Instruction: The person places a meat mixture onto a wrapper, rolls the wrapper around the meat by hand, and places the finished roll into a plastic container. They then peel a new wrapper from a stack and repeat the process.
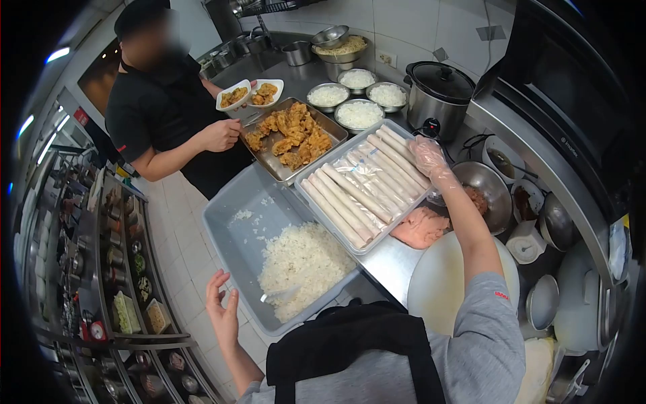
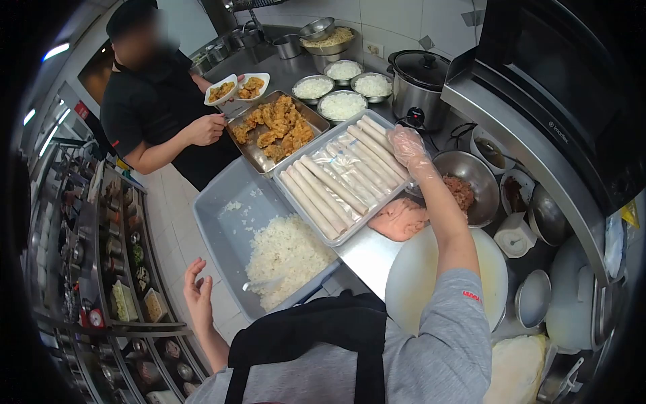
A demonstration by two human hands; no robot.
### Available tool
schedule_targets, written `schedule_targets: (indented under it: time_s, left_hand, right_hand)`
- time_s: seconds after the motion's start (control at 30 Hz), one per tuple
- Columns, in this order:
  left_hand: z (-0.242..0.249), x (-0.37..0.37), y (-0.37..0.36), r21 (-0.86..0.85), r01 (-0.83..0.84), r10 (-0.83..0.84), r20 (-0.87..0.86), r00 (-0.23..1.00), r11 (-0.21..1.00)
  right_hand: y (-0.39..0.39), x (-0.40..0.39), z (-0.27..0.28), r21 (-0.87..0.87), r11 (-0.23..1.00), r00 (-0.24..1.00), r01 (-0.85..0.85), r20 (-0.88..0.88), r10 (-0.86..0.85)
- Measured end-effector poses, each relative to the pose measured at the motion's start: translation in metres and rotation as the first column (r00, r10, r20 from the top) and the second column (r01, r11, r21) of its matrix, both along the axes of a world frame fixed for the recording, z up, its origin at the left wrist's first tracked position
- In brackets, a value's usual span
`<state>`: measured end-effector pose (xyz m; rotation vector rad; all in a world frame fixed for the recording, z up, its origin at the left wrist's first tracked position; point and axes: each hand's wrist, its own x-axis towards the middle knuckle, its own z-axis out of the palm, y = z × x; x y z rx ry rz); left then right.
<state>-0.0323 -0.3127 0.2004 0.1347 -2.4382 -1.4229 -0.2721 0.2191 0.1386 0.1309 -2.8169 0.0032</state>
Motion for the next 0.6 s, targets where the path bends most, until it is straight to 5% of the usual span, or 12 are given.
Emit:
schedule_targets:
  time_s: [0.1,0.2,0.3,0.6]
  left_hand:
    - [-0.002,-0.002,0.004,-0.004,0.010,-0.010,0.017,1.000,1.000]
    - [0.001,-0.004,0.007,-0.027,0.030,-0.030,0.026,0.999,0.999]
    - [-0.001,-0.002,0.002,-0.039,0.040,-0.038,0.035,0.999,0.998]
    - [0.001,0.001,0.004,-0.082,0.021,-0.017,0.054,0.998,0.996]
  right_hand:
    - [0.002,-0.003,-0.006,0.033,0.961,0.960,-0.276,-0.045,0.277]
    - [0.010,-0.009,-0.015,-0.025,0.956,0.956,-0.291,-0.046,0.290]
    - [0.009,-0.020,-0.018,-0.077,0.991,0.986,-0.110,0.120,0.119]
    - [-0.009,-0.006,-0.016,-0.125,0.991,0.994,-0.048,-0.104,0.035]
